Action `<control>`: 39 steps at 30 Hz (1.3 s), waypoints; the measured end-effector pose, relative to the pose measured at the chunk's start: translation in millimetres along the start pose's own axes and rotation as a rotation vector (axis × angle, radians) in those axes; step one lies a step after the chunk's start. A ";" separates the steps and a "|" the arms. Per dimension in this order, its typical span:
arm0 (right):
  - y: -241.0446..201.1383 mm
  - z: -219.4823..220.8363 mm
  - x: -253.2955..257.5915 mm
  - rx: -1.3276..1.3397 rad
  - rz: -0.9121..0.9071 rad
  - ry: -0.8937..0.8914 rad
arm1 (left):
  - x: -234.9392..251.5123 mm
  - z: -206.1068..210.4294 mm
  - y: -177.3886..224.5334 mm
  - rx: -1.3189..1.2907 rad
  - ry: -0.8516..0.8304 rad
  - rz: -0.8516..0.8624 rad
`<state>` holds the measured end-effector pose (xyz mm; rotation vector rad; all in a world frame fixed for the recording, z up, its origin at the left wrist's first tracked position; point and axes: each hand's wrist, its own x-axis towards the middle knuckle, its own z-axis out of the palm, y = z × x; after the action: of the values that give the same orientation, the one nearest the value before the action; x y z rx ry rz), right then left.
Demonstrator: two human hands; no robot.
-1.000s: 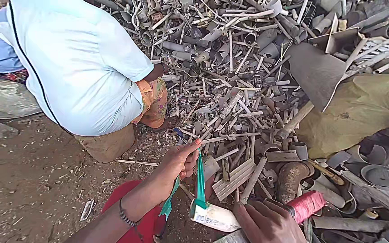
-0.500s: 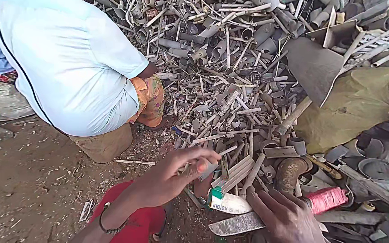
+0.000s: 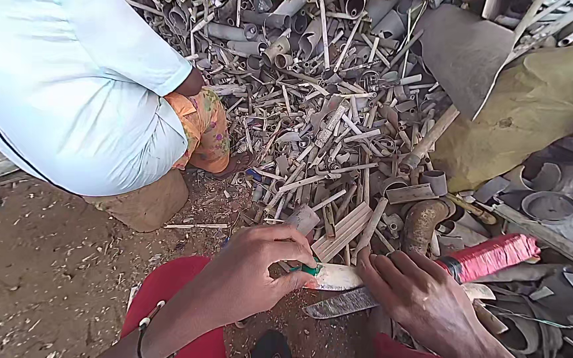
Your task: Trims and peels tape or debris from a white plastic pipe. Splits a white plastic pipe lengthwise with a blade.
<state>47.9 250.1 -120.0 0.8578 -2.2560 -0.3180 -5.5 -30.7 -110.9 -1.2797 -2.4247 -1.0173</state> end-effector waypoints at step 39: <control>8.8 -27.2 3.5 0.158 0.152 0.005 | 16.1 -11.8 13.1 -0.943 0.280 -0.470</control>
<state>60.2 254.9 -94.4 0.7599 -2.3491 -0.0682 -6.2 -23.1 -88.2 -0.6259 -2.0805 -2.4591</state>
